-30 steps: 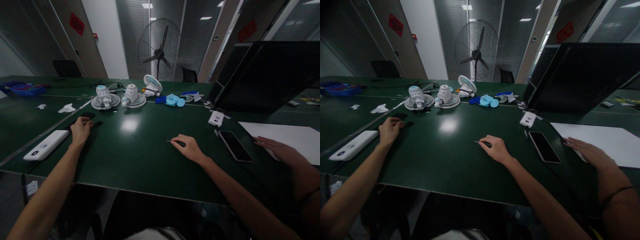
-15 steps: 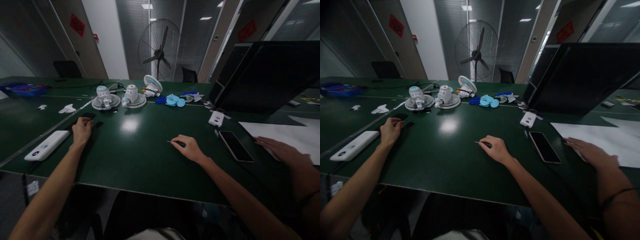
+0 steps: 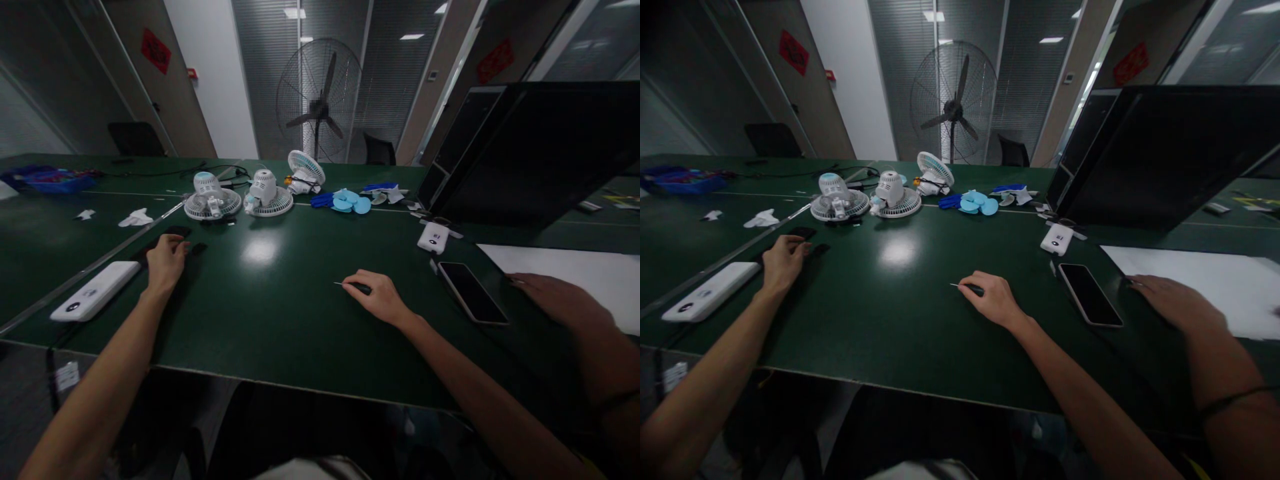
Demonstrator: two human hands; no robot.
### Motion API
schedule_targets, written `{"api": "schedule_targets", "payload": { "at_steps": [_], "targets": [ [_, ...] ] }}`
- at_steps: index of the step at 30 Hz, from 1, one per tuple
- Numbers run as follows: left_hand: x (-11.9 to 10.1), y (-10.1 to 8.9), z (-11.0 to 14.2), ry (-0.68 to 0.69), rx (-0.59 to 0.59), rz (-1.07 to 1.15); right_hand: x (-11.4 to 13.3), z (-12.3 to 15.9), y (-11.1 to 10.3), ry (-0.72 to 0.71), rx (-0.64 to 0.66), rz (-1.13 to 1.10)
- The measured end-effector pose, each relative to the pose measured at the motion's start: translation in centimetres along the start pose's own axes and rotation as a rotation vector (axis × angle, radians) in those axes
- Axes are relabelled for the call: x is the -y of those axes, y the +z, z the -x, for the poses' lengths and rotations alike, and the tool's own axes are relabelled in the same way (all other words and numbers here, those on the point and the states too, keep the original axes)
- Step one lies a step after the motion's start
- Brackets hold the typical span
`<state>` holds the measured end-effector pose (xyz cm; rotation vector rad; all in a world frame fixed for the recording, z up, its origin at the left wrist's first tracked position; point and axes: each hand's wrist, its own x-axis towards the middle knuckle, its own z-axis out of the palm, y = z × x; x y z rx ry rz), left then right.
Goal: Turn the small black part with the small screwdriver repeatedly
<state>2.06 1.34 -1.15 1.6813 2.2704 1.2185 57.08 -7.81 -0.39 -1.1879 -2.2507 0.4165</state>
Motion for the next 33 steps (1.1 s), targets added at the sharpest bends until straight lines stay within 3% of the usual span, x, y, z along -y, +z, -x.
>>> {"api": "schedule_targets", "payload": {
  "at_steps": [10, 17, 24, 33],
  "targets": [
    [-0.4, 0.3, 0.1, 0.034, -0.026, -0.01, 0.0, 0.0, -0.1, 0.014, 0.025, -0.006],
    [-0.3, 1.1, 0.0, -0.029, 0.068, -0.026, -0.1, 0.0, 0.0, 0.009, 0.024, -0.005],
    [0.1, 1.2, -0.3, -0.037, 0.025, -0.021, -0.1, 0.0, 0.1, 0.009, 0.019, 0.009],
    [-0.2, 1.1, -0.3, -0.091, 0.058, -0.048, -0.1, 0.0, 0.1, 0.02, 0.036, 0.001]
  ]
}}
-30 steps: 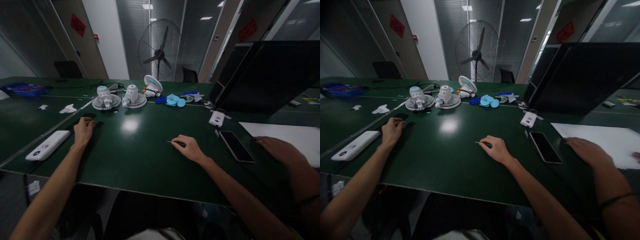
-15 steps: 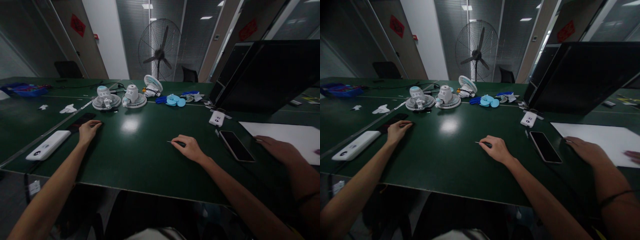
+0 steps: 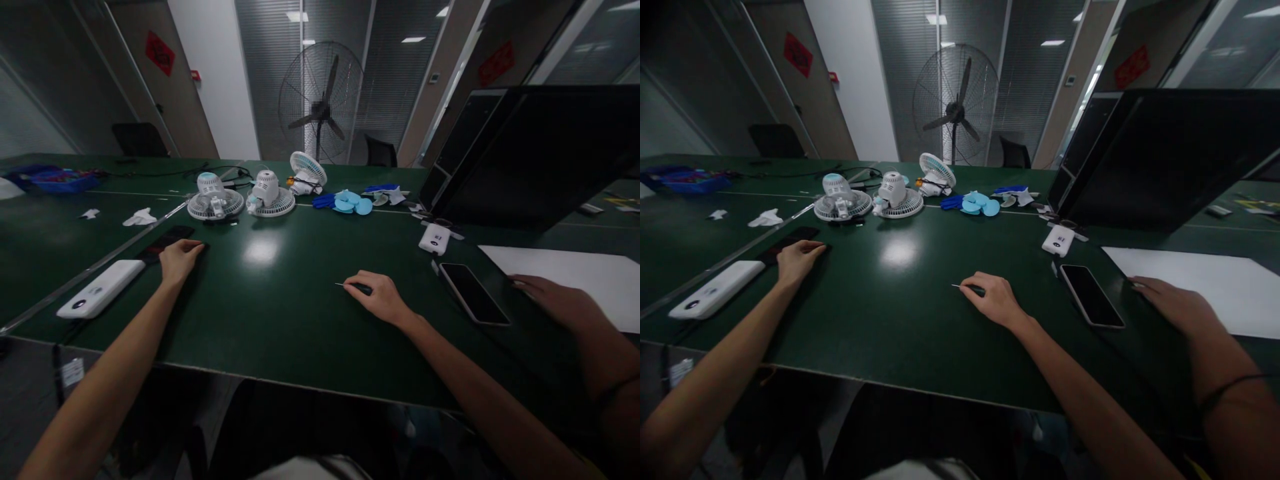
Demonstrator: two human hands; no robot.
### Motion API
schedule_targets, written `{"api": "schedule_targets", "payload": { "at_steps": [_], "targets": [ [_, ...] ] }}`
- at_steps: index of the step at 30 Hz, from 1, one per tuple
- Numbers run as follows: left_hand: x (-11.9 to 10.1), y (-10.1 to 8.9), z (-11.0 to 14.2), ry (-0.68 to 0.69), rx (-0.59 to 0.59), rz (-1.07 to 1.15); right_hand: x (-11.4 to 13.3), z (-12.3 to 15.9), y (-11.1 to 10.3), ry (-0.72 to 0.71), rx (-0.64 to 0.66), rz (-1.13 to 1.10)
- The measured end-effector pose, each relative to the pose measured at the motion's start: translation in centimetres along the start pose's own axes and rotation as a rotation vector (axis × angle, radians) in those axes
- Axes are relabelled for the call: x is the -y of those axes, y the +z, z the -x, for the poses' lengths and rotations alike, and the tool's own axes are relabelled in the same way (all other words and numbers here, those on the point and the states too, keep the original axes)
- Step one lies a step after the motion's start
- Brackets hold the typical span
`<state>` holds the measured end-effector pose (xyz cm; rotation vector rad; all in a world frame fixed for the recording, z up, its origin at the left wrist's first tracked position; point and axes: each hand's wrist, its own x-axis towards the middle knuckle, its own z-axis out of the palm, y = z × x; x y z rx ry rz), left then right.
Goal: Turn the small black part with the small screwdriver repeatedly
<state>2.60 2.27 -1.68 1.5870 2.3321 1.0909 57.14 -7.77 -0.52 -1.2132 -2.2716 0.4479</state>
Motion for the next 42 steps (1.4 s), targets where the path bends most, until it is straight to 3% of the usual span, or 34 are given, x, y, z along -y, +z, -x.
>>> {"api": "schedule_targets", "payload": {
  "at_steps": [42],
  "targets": [
    [-0.37, -0.29, 0.24, -0.072, -0.03, 0.0, -0.08, 0.03, 0.01, -0.008, 0.007, 0.003]
  ]
}}
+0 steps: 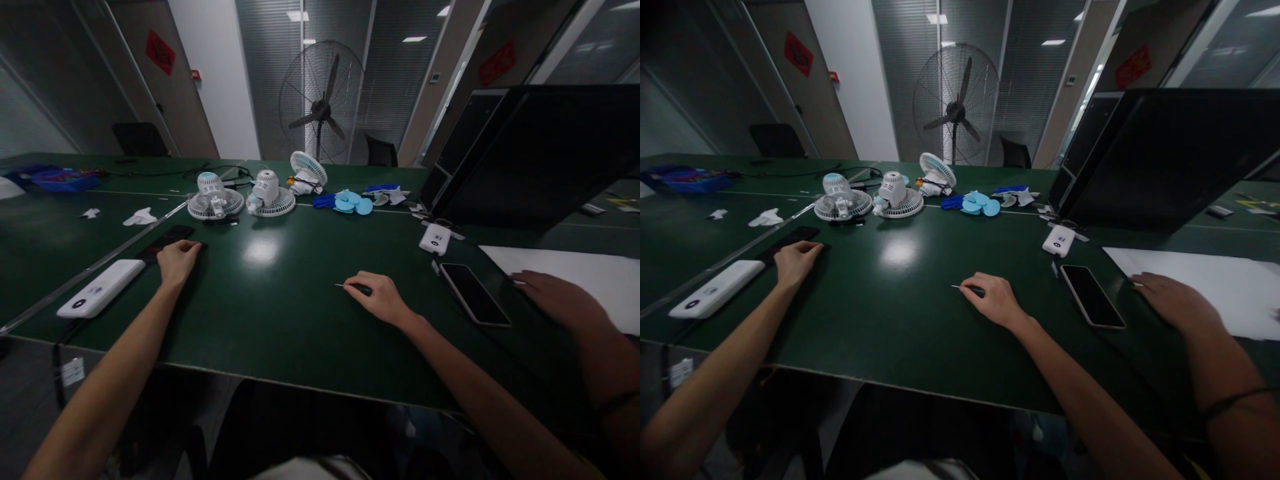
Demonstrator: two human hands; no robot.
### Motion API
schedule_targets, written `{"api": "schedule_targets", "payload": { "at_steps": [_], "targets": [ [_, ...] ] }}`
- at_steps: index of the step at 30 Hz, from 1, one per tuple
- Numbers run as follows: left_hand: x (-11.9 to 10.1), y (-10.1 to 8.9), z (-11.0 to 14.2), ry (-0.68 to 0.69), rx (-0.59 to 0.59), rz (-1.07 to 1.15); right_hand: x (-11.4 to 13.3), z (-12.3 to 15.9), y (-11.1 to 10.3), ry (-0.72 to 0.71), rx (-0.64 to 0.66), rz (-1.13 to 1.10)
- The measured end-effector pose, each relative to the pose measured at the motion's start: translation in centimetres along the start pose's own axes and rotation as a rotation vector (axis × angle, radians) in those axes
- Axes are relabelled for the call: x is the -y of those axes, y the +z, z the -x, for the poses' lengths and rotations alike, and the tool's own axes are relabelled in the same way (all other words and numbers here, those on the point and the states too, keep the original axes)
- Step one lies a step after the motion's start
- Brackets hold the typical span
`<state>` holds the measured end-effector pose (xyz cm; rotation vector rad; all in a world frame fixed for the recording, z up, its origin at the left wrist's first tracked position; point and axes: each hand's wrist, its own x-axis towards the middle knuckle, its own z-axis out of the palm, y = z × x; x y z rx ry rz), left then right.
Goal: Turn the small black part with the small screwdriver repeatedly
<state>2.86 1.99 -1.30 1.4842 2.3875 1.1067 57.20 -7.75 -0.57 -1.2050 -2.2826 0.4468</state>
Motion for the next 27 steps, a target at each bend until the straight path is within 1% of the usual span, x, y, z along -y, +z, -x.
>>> {"api": "schedule_targets", "payload": {
  "at_steps": [7, 13, 20, 27],
  "targets": [
    [0.8, 0.0, -1.0, -0.053, 0.005, 0.01, 0.2, 0.0, -0.1, -0.008, -0.006, 0.009],
    [0.8, 0.1, -1.3, -0.072, -0.001, 0.042, 0.1, 0.0, 0.1, -0.01, -0.024, 0.036],
    [0.6, 0.2, -1.9, -0.181, 0.012, 0.085, 0.2, 0.0, 0.0, -0.015, -0.018, 0.029],
    [-0.2, 0.8, -3.1, -0.296, 0.009, 0.055, 0.5, 0.0, -0.1, -0.009, -0.013, 0.032]
  ]
}}
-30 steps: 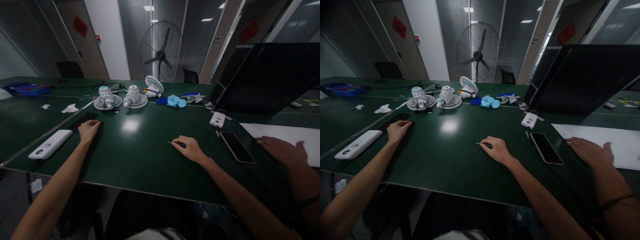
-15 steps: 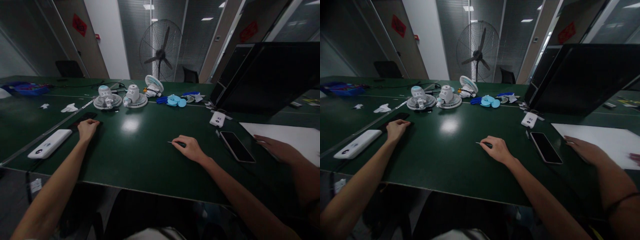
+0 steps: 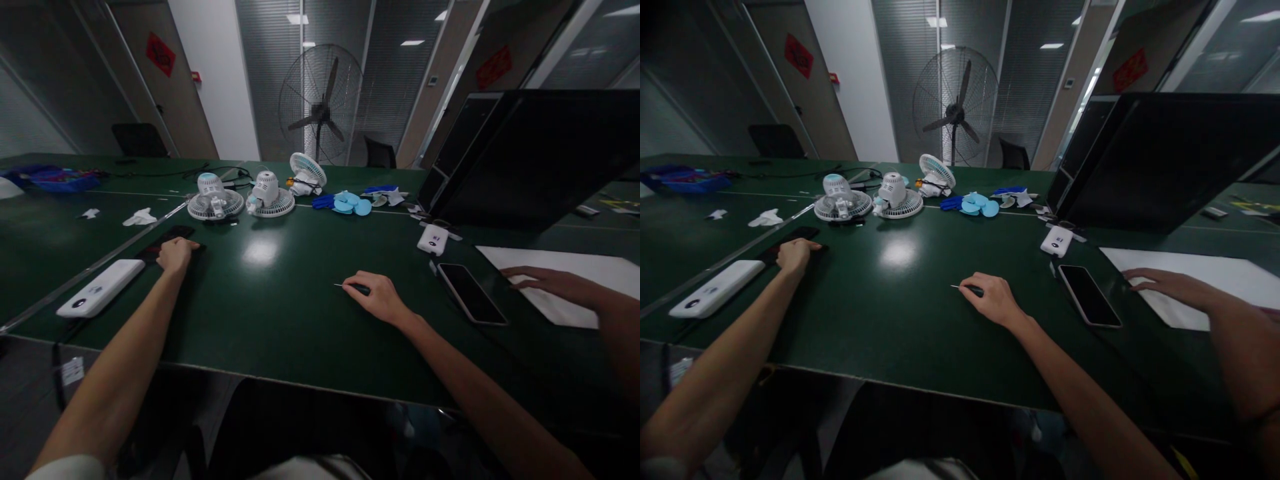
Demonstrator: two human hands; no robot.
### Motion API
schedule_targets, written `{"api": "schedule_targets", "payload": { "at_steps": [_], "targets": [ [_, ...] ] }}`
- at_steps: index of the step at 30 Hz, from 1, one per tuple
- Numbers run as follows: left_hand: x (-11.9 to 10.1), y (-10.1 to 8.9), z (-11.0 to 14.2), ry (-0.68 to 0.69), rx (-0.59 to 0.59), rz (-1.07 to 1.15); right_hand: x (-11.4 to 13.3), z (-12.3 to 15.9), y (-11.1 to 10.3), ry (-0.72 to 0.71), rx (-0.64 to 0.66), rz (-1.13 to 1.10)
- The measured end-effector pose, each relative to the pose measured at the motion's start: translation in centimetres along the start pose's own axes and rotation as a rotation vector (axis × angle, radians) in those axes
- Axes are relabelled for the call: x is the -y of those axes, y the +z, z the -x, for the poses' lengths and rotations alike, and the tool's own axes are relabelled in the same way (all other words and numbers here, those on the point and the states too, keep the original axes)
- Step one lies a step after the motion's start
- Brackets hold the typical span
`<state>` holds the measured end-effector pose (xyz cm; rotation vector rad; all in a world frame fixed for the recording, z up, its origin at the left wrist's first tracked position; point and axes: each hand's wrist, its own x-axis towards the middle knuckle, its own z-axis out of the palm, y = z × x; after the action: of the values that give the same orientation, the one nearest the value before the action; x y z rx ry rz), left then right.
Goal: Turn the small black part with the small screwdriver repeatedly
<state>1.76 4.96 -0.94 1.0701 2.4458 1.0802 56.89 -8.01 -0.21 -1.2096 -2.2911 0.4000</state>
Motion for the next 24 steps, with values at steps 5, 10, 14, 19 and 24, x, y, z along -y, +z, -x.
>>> {"api": "schedule_targets", "payload": {
  "at_steps": [5, 10, 14, 19, 24],
  "targets": [
    [-0.4, 0.0, 0.2, -0.035, 0.004, -0.023, -0.1, 0.0, 0.0, 0.006, 0.006, -0.006],
    [-0.2, -0.1, 1.8, 0.071, 0.006, 0.006, 0.0, 0.0, -0.1, 0.002, 0.019, -0.014],
    [-0.2, -0.4, 2.3, 0.13, 0.019, 0.031, -0.1, 0.0, 0.0, -0.001, 0.007, 0.007],
    [-1.8, 1.0, 4.2, 0.241, 0.184, 0.087, -0.4, 0.1, 0.0, -0.011, 0.021, -0.025],
    [-5.8, 4.8, 14.2, 0.63, 0.685, 0.192, -0.5, 0.1, 0.2, -0.026, 0.01, -0.033]
  ]
}}
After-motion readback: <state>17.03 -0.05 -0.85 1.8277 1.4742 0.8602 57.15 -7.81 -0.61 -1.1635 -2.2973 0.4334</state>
